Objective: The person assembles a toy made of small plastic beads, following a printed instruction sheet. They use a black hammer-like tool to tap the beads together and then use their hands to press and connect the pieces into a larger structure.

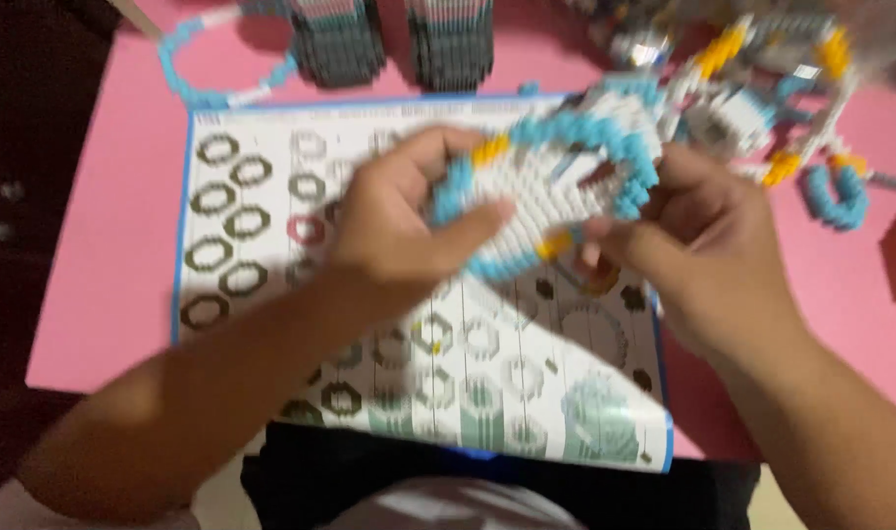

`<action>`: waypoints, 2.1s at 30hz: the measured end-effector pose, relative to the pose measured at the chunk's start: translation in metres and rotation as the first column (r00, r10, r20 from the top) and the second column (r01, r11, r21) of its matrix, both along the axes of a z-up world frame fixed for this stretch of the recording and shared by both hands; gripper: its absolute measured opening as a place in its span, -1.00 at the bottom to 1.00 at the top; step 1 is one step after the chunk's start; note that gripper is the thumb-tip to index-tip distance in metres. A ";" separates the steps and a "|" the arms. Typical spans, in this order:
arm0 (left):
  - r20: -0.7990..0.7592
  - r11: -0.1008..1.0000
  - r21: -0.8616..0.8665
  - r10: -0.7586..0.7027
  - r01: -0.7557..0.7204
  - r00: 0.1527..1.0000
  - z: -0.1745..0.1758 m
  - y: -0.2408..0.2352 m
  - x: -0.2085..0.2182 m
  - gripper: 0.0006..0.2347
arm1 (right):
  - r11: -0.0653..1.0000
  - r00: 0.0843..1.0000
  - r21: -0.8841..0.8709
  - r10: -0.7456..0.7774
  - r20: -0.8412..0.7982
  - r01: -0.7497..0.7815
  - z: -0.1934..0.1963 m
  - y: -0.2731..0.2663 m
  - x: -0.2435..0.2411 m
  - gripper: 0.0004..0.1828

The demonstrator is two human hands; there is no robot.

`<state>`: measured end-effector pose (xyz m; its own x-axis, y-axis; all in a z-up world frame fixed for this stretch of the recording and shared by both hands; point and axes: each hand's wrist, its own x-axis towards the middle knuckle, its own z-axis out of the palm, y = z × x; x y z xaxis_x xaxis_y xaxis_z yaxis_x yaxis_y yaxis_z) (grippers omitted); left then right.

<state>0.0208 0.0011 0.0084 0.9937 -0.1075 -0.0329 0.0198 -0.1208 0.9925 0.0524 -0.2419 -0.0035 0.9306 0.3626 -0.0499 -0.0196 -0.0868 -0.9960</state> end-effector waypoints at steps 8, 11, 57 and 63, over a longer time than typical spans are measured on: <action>0.296 1.000 0.007 -0.016 0.015 0.955 0.002 0.028 0.017 -0.84 | 0.999 0.969 0.002 -0.032 0.245 0.032 0.005 0.001 0.003 -0.67; 0.310 0.998 0.041 -0.065 0.055 0.949 0.001 0.029 0.019 -0.85 | 0.999 0.966 0.034 -0.013 0.259 0.004 0.005 0.000 0.006 -0.43; -0.284 0.612 0.729 -0.135 0.305 0.949 0.022 0.007 0.018 -0.89 | 0.805 0.975 -0.583 0.022 0.220 0.113 0.011 0.014 0.001 -0.87; -0.059 0.590 0.753 -0.381 0.292 0.923 0.014 0.026 0.020 -0.22 | 0.479 0.723 -0.847 0.497 0.480 0.232 0.011 -0.033 0.031 -0.80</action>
<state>0.0409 0.0274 0.0227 0.8936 -0.4190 -0.1611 -0.2675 -0.7852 0.5585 0.0832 -0.2749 0.0074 0.7899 0.5998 0.1278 0.6133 -0.7722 -0.1660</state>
